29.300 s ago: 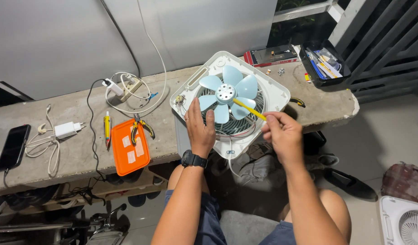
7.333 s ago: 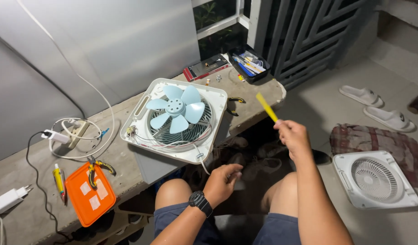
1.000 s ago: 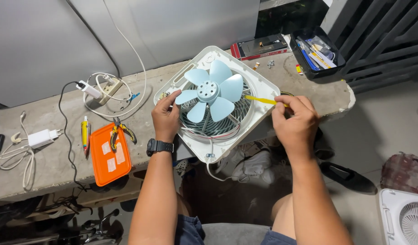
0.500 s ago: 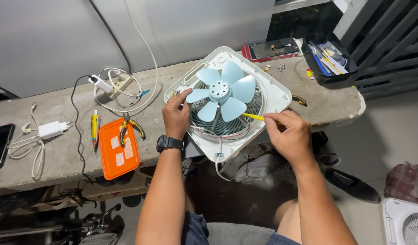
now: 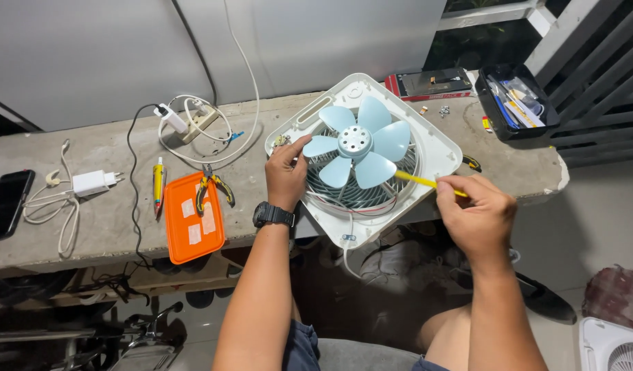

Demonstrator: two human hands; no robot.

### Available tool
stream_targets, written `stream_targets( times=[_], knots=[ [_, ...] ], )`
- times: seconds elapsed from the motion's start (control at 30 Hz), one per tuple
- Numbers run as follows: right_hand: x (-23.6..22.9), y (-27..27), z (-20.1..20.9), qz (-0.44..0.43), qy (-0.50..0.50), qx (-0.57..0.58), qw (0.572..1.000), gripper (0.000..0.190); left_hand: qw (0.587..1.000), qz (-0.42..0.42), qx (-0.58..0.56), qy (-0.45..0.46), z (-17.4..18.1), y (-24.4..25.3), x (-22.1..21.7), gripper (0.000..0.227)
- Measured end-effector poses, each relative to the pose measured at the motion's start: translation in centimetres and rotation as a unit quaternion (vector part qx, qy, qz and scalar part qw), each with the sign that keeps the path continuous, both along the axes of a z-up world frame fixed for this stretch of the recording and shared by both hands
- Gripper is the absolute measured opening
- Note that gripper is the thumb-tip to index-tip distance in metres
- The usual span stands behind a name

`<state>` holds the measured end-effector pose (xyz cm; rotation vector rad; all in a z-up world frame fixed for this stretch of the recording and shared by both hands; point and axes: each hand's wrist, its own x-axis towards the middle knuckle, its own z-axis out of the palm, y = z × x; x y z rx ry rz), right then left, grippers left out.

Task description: The person uses a small tool to clean the blades of a portable fan and then removes the blade assembly from the housing.

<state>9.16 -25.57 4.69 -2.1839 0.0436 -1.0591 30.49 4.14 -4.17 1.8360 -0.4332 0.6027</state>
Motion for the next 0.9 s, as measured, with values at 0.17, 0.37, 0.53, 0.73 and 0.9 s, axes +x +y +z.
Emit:
stream_targets(
  times=[0.17, 0.37, 0.53, 0.73, 0.9],
  knots=[
    [0.4, -0.1, -1.0, 0.018, 0.014, -0.024, 0.999, 0.011, 1.0, -0.003, 0.009, -0.002, 0.4, 0.0, -0.3, 0.034],
    [0.3, 1.3, 0.0, 0.052, -0.003, -0.014, 0.999, 0.011, 1.0, 0.003, 0.011, -0.012, 0.1, 0.3, 0.0, 0.035],
    [-0.2, 0.2, 0.7, 0.048, 0.019, -0.02, 0.998, 0.01, 0.999, 0.004, 0.02, -0.029, 0.3, 0.2, -0.1, 0.035],
    [-0.6, 1.9, 1.2, 0.093, 0.025, -0.002, 0.995, 0.015, 1.0, -0.002, 0.0, -0.021, 0.4, 0.0, -0.4, 0.034],
    [-0.7, 1.6, 1.7, 0.062, -0.015, -0.02, 0.998, 0.016, 0.999, 0.002, 0.003, -0.037, 0.4, 0.1, -0.4, 0.035]
  ],
)
